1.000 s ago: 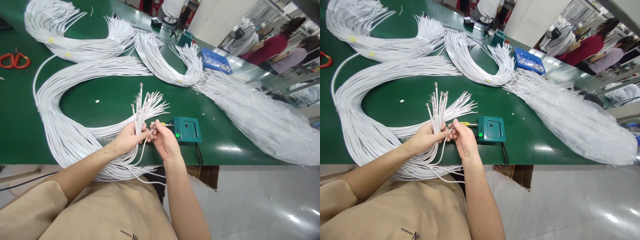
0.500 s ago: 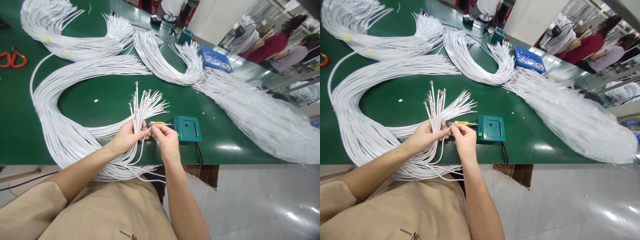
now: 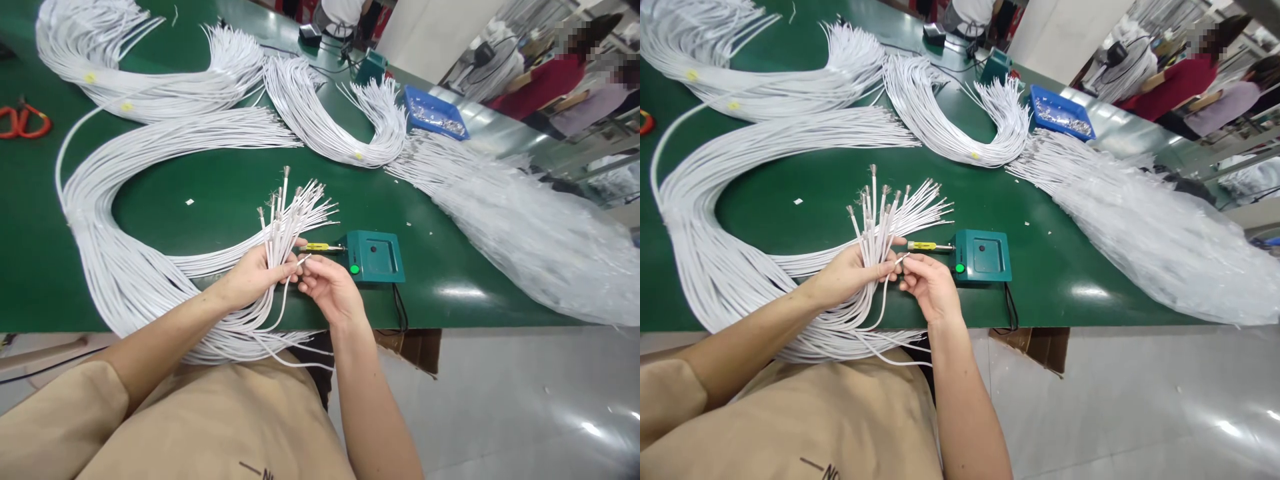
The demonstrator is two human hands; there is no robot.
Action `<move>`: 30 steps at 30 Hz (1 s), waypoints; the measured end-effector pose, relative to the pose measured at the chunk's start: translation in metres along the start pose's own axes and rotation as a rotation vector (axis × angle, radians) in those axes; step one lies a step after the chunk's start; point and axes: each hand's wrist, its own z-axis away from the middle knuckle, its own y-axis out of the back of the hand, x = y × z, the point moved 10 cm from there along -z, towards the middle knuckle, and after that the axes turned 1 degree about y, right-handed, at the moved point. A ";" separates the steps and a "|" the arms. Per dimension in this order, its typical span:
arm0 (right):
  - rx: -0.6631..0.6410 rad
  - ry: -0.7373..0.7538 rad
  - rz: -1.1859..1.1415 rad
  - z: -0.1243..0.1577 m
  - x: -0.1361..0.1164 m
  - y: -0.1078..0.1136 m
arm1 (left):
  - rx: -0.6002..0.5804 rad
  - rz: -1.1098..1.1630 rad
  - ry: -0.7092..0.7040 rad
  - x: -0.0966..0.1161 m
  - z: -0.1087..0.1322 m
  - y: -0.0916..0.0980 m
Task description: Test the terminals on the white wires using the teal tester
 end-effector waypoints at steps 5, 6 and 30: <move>0.228 0.284 0.350 0.006 -0.035 0.016 | -0.009 0.006 0.005 -0.002 -0.001 -0.002; 0.212 0.318 0.402 0.006 -0.038 0.012 | -0.008 0.008 0.007 -0.002 -0.001 -0.002; -0.002 0.675 1.910 -0.012 -0.080 -0.016 | 0.152 -0.077 0.137 -0.017 -0.028 0.016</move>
